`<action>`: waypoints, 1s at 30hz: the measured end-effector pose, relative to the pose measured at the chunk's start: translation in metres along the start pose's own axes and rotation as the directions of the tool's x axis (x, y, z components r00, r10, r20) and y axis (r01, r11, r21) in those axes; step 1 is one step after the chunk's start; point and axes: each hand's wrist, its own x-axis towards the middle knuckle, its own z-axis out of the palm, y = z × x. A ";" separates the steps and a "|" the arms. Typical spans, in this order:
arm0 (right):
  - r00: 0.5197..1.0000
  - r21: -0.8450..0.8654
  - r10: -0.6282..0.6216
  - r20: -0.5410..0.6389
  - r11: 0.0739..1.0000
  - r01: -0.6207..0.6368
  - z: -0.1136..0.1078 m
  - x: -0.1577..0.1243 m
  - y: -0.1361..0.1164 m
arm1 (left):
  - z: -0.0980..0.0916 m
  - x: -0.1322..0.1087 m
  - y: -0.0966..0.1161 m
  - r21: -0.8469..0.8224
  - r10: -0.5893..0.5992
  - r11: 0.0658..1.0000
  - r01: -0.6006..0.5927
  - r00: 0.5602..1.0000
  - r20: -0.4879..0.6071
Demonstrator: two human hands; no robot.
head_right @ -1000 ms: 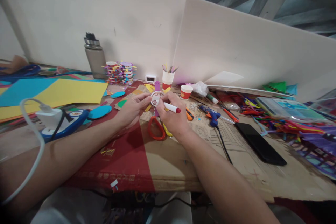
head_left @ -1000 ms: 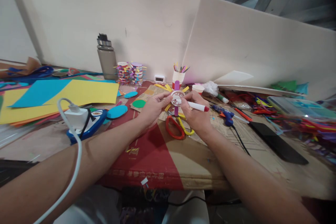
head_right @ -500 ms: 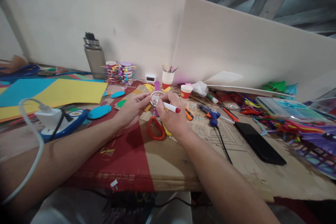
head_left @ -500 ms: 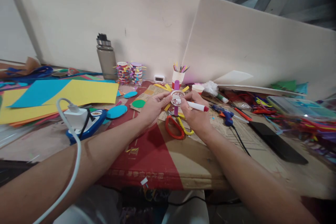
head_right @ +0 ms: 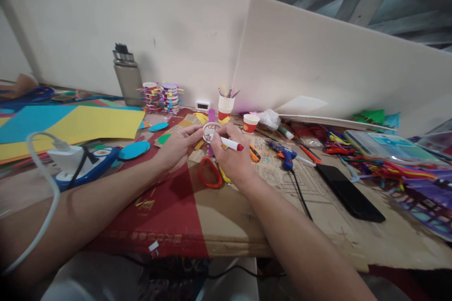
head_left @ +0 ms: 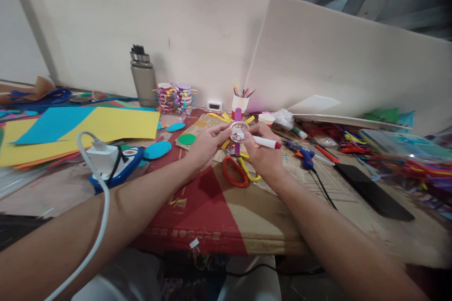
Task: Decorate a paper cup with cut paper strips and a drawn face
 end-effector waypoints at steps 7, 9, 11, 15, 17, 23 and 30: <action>1.000 0.002 0.007 -0.007 1.000 -0.007 0.000 0.000 0.000 | 0.001 0.000 -0.001 -0.018 -0.003 1.000 0.003 1.000 -0.003; 1.000 0.013 0.005 -0.008 1.000 -0.005 0.000 0.000 0.000 | 0.001 -0.001 0.000 -0.028 -0.012 1.000 0.012 1.000 -0.005; 1.000 0.021 -0.005 -0.006 1.000 0.006 0.000 0.001 0.002 | 0.002 -0.001 0.001 -0.039 -0.014 0.999 0.015 1.000 0.002; 1.000 0.034 -0.019 -0.012 0.999 0.020 0.000 0.001 0.003 | 0.003 -0.001 0.002 -0.039 0.009 0.999 -0.008 0.999 0.031; 1.000 0.036 -0.017 -0.015 0.999 0.017 0.000 0.001 0.003 | 0.002 -0.001 0.001 -0.035 0.021 0.999 -0.020 0.999 0.040; 1.000 0.041 -0.012 -0.021 0.999 0.013 0.000 0.001 0.001 | 0.000 0.001 -0.002 -0.046 0.009 0.999 -0.007 0.999 0.046; 0.999 0.045 -0.021 -0.028 0.999 0.022 0.000 0.000 0.000 | 0.000 0.000 -0.001 -0.048 0.003 0.999 0.000 0.999 0.046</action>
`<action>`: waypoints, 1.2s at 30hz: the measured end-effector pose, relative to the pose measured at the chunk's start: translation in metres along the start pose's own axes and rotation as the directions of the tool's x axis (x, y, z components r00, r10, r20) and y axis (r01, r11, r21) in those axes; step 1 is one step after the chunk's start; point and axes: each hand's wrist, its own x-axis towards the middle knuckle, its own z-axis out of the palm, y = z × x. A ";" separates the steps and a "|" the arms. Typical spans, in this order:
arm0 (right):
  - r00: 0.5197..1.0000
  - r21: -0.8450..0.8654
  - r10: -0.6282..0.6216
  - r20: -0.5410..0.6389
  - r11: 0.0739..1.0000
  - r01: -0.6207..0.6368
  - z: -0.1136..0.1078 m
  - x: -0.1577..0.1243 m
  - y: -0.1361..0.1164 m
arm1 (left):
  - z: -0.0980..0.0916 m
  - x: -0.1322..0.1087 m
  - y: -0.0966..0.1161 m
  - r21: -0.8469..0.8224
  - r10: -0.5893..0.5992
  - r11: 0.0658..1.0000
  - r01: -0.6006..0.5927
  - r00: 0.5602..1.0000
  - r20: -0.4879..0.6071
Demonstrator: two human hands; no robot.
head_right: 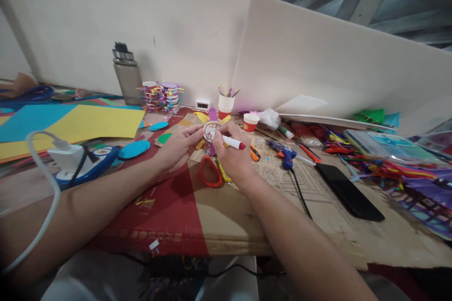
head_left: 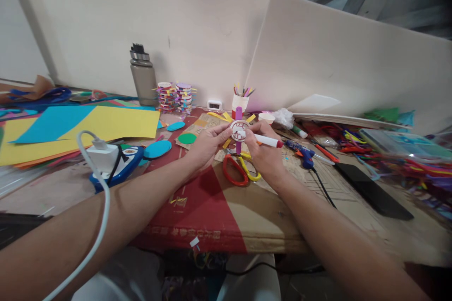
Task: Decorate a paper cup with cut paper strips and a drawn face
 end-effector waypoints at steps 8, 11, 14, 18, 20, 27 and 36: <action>1.000 0.010 0.023 0.007 1.000 -0.023 0.001 -0.001 -0.001 | 0.001 0.000 -0.001 0.012 0.005 1.000 -0.005 1.000 -0.007; 1.000 0.002 0.023 0.008 1.000 -0.023 0.001 -0.001 -0.001 | 0.000 -0.001 -0.001 0.027 -0.002 1.000 0.002 1.000 -0.016; 1.000 0.004 0.025 0.018 1.000 -0.025 0.001 -0.001 0.000 | 0.000 -0.001 -0.002 0.052 0.008 0.999 -0.007 1.000 -0.019; 0.999 0.007 0.039 0.036 0.999 -0.039 0.002 -0.001 0.001 | -0.003 0.000 -0.004 0.092 0.021 0.996 -0.019 0.999 -0.027; 0.998 0.010 0.042 0.043 0.999 -0.043 0.003 -0.002 0.002 | -0.004 0.000 -0.005 0.101 0.022 0.995 -0.019 1.000 -0.021; 0.998 0.013 0.046 0.052 0.999 -0.047 0.004 -0.002 0.002 | -0.003 0.001 -0.005 0.096 0.020 0.995 -0.018 1.000 -0.017; 0.998 0.016 0.053 0.046 0.998 -0.054 0.004 -0.002 0.003 | -0.001 0.000 -0.004 0.064 0.016 0.998 -0.015 1.000 -0.023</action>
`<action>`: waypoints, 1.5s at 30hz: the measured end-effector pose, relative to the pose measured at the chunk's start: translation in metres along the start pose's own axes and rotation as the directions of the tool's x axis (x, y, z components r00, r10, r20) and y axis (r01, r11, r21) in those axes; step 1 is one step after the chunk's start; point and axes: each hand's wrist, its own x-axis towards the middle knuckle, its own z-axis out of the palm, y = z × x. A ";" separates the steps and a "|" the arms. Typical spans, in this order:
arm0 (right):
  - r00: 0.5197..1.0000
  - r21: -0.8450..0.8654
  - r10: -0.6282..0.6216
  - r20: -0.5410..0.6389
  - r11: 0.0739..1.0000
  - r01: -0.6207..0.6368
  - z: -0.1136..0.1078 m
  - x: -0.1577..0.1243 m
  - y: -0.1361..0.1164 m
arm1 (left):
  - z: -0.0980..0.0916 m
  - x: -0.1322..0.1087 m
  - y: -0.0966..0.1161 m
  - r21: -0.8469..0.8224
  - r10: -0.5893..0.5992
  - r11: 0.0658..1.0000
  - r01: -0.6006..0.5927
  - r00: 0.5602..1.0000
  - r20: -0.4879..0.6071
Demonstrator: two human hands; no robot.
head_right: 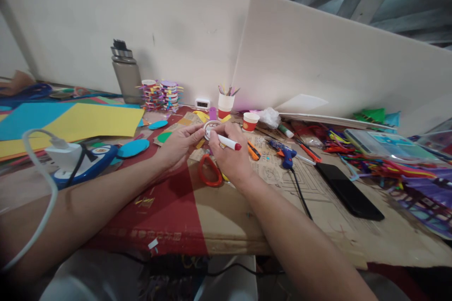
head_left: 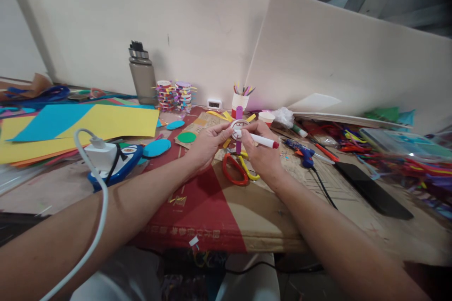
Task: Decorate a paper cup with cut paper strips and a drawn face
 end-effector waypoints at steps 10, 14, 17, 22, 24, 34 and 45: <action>1.000 -0.023 -0.020 -0.016 1.000 0.020 -0.002 0.001 -0.002 | 0.000 0.000 0.001 0.005 0.004 1.000 -0.004 1.000 -0.002; 0.999 -0.025 -0.035 -0.023 0.999 0.034 -0.002 0.002 -0.002 | 0.001 0.000 0.002 -0.005 0.005 1.000 -0.005 1.000 0.004; 0.998 -0.031 -0.061 -0.032 0.998 0.060 -0.003 0.002 -0.003 | 0.001 0.000 0.002 -0.016 0.010 1.000 -0.009 1.000 0.011; 0.997 -0.052 -0.050 -0.051 0.998 0.047 -0.004 0.003 -0.006 | 0.001 0.000 0.003 -0.039 0.013 0.999 -0.012 1.000 0.009; 0.997 -0.049 -0.050 -0.055 0.998 0.047 -0.004 0.003 -0.006 | 0.002 0.000 0.003 -0.037 0.012 0.999 -0.012 1.000 0.001; 0.997 -0.039 -0.043 -0.066 0.998 0.041 -0.004 0.003 -0.004 | 0.002 -0.001 0.003 -0.034 0.002 0.999 -0.002 1.000 -0.004; 0.997 -0.032 -0.035 -0.064 0.999 0.033 -0.004 0.003 -0.002 | 0.001 -0.001 0.000 0.017 0.011 1.000 -0.011 1.000 0.000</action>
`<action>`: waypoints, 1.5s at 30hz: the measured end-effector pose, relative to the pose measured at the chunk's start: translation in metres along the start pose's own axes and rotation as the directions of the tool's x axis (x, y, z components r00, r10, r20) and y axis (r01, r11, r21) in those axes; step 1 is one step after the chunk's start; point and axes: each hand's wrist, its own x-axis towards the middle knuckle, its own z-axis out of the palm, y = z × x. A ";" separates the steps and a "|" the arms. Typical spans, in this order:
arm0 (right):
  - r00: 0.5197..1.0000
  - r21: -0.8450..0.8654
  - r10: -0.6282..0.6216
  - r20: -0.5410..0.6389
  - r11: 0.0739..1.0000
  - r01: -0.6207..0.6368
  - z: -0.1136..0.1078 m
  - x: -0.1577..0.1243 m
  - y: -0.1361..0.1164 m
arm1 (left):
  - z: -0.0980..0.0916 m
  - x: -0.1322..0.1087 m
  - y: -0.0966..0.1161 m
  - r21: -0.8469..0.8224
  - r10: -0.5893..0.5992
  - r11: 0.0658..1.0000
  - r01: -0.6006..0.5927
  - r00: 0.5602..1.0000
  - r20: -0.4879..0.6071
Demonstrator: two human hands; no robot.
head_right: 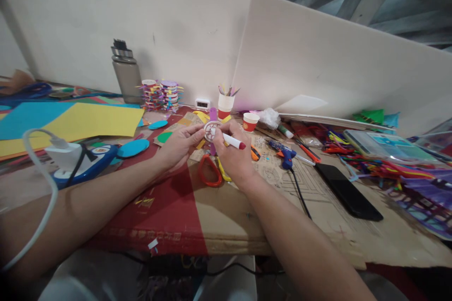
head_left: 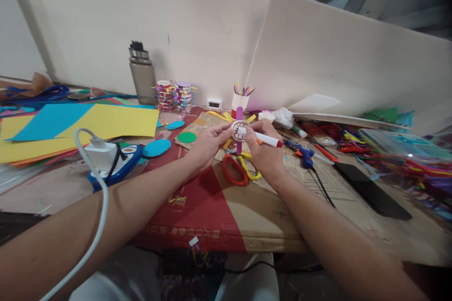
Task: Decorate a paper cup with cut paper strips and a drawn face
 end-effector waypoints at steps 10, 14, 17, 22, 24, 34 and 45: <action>1.000 0.029 0.006 -0.004 1.000 -0.006 0.001 0.000 -0.001 | -0.002 0.000 -0.003 0.019 -0.002 1.000 0.002 1.000 0.014; 1.000 0.028 -0.004 -0.002 1.000 0.004 0.001 0.000 0.000 | -0.005 0.001 -0.006 0.044 -0.011 0.999 0.009 1.000 0.029; 1.000 0.016 0.001 0.005 1.000 -0.002 0.002 0.000 0.001 | -0.006 0.002 -0.007 0.047 -0.014 0.999 0.013 0.999 0.038; 1.000 0.011 -0.006 0.029 1.000 0.005 0.002 0.000 0.001 | -0.002 0.000 -0.002 0.027 -0.039 0.999 0.038 0.999 0.019; 1.000 0.016 -0.026 0.009 1.000 0.026 0.000 0.001 0.000 | 0.001 -0.001 0.003 -0.016 -0.048 0.999 0.048 0.999 0.008; 0.974 0.268 0.177 -0.144 0.954 -0.134 0.000 0.005 0.009 | 0.004 -0.002 0.012 -0.233 -0.099 0.970 0.075 0.991 -0.095; 0.942 0.341 0.335 0.014 0.884 -0.320 0.007 0.004 0.010 | 0.008 -0.004 0.015 -0.312 -0.082 0.950 0.032 0.986 -0.147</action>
